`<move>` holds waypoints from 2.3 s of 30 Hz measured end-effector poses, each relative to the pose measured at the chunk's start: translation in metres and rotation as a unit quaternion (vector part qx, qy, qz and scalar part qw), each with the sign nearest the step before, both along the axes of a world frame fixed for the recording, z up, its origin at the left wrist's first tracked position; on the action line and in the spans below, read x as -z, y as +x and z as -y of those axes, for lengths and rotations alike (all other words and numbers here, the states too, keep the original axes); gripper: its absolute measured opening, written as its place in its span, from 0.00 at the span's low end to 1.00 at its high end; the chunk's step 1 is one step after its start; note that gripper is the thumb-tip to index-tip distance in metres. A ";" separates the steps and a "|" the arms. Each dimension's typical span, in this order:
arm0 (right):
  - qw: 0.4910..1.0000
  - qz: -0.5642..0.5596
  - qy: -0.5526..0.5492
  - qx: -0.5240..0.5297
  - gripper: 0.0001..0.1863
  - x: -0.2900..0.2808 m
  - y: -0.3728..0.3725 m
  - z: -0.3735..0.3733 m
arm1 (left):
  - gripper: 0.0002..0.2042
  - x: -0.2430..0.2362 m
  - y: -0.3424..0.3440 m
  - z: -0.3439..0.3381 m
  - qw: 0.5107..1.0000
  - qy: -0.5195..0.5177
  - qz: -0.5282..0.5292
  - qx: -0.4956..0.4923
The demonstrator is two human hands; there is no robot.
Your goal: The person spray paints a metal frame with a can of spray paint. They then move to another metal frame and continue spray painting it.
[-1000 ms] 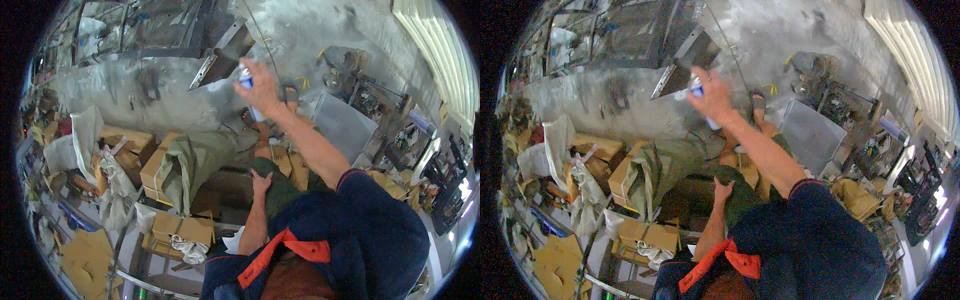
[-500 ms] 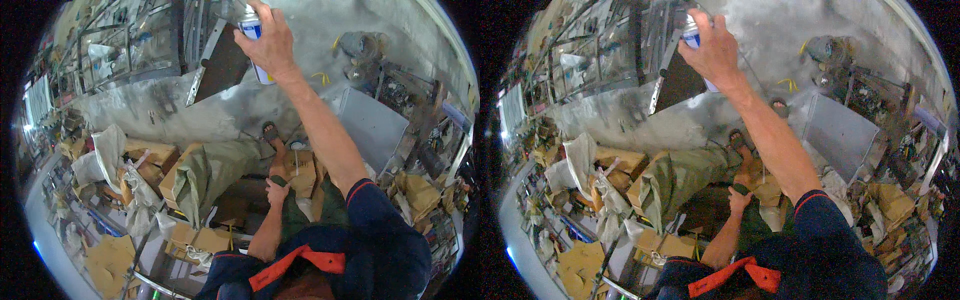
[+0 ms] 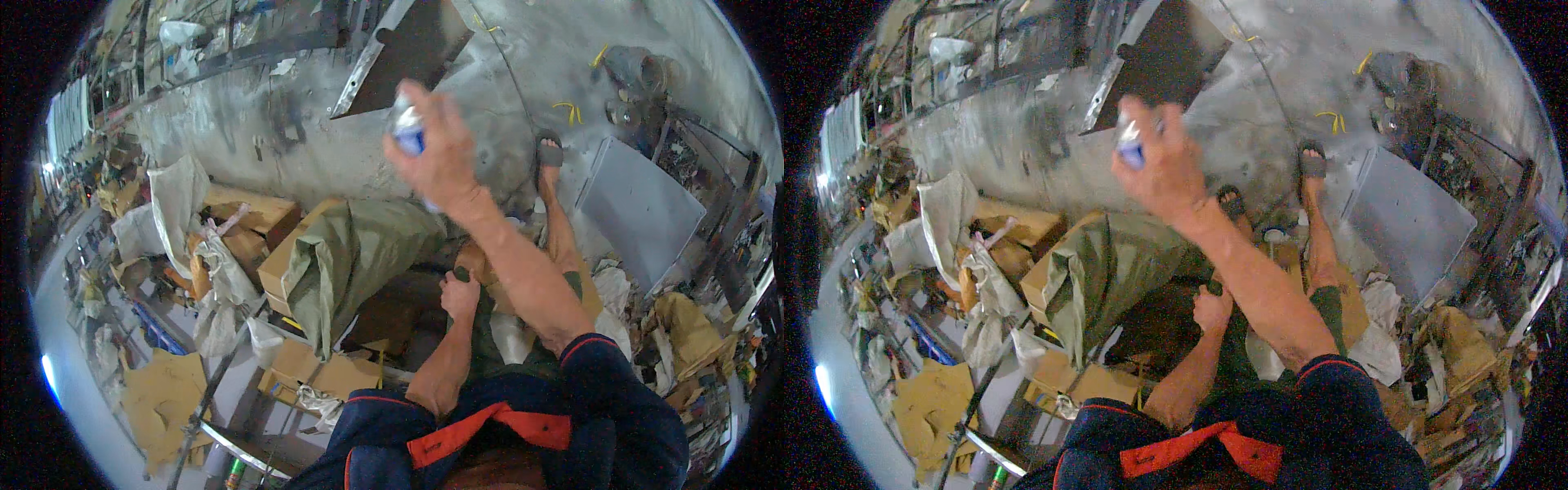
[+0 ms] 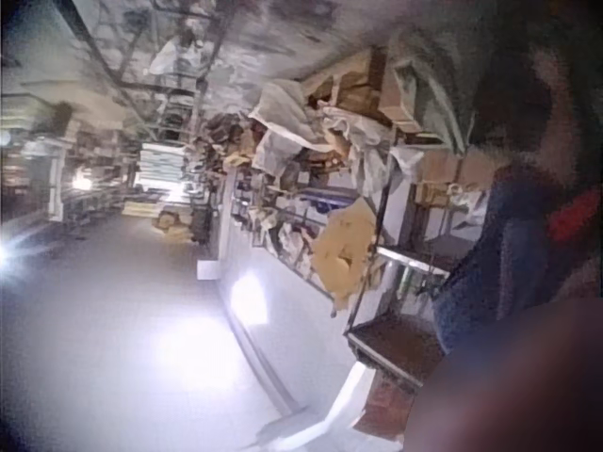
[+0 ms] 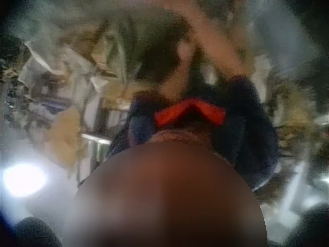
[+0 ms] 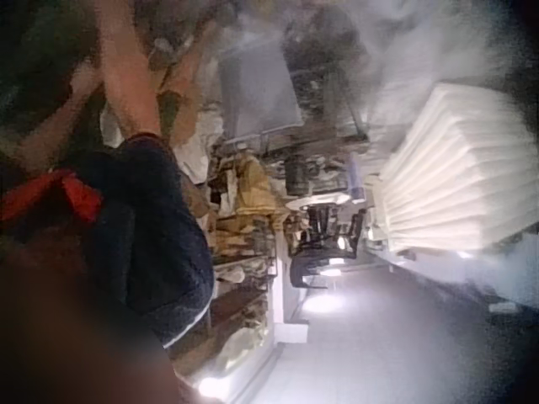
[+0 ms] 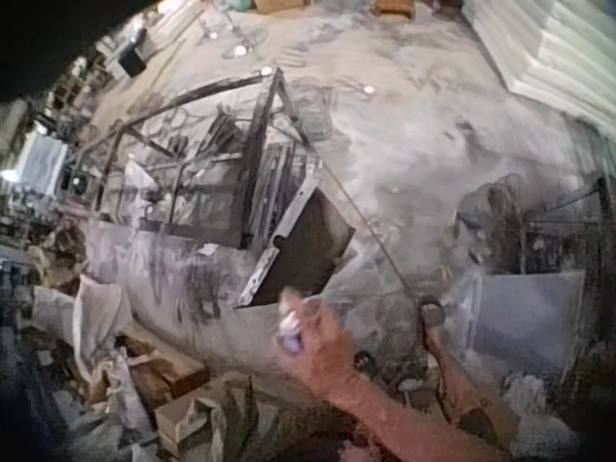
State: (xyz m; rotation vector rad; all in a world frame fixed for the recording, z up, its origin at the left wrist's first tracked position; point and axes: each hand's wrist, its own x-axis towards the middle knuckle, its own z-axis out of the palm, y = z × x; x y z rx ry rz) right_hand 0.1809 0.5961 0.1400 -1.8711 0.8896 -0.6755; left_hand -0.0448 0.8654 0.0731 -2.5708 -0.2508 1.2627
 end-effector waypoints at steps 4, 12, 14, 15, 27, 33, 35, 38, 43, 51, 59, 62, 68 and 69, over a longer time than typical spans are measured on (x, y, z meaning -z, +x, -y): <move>0.992 -0.020 -0.103 0.069 0.35 -0.001 0.032 0.039 | 0.35 0.003 0.004 -0.021 1.000 -0.015 0.012 -0.022; 0.985 -0.087 -0.043 -0.140 0.36 -0.018 0.028 -0.091 | 0.38 0.009 0.009 -0.052 0.994 -0.040 0.003 -0.106; 0.985 -0.084 -0.042 -0.145 0.36 -0.016 0.029 -0.102 | 0.38 0.015 0.002 -0.061 0.992 -0.041 0.018 -0.115; 0.986 -0.082 -0.051 -0.137 0.36 -0.008 0.034 -0.100 | 0.39 0.013 0.003 -0.063 0.992 -0.042 0.020 -0.114; 0.982 -0.097 -0.159 -0.014 0.37 0.011 0.039 -0.031 | 0.37 0.001 -0.003 -0.060 0.993 -0.041 -0.004 -0.111; 0.978 -0.073 -0.076 -0.181 0.37 0.015 0.022 -0.133 | 0.36 -0.003 -0.006 -0.059 0.992 -0.038 -0.028 -0.118; 0.981 -0.047 -0.059 -0.177 0.37 0.014 0.021 -0.142 | 0.36 -0.002 -0.006 -0.058 0.991 -0.034 -0.031 -0.123; 0.979 -0.032 -0.092 -0.180 0.37 0.035 0.027 -0.131 | 0.35 0.003 -0.018 -0.064 0.994 -0.049 0.000 -0.099; 0.980 -0.044 -0.150 -0.121 0.38 0.041 0.030 -0.113 | 0.37 0.012 -0.040 -0.074 0.995 -0.051 0.054 -0.060; 0.964 0.047 -0.138 -0.222 0.39 0.078 0.020 -0.111 | 0.37 0.015 -0.055 -0.073 0.997 -0.030 0.043 -0.059; 0.978 0.149 0.097 0.108 0.40 0.115 -0.023 -0.009 | 0.34 0.002 -0.059 -0.033 0.999 0.025 0.035 -0.026; 0.961 0.203 0.085 0.169 0.36 0.126 -0.027 0.049 | 0.34 0.001 -0.067 -0.036 0.998 0.051 0.045 0.016; 0.924 0.274 0.225 0.143 0.41 0.193 -0.019 0.041 | 0.34 0.014 -0.058 -0.030 0.988 0.046 0.061 0.132; 0.936 0.279 0.181 0.113 0.41 0.197 -0.018 0.022 | 0.35 0.017 -0.056 -0.029 0.987 0.048 0.062 0.138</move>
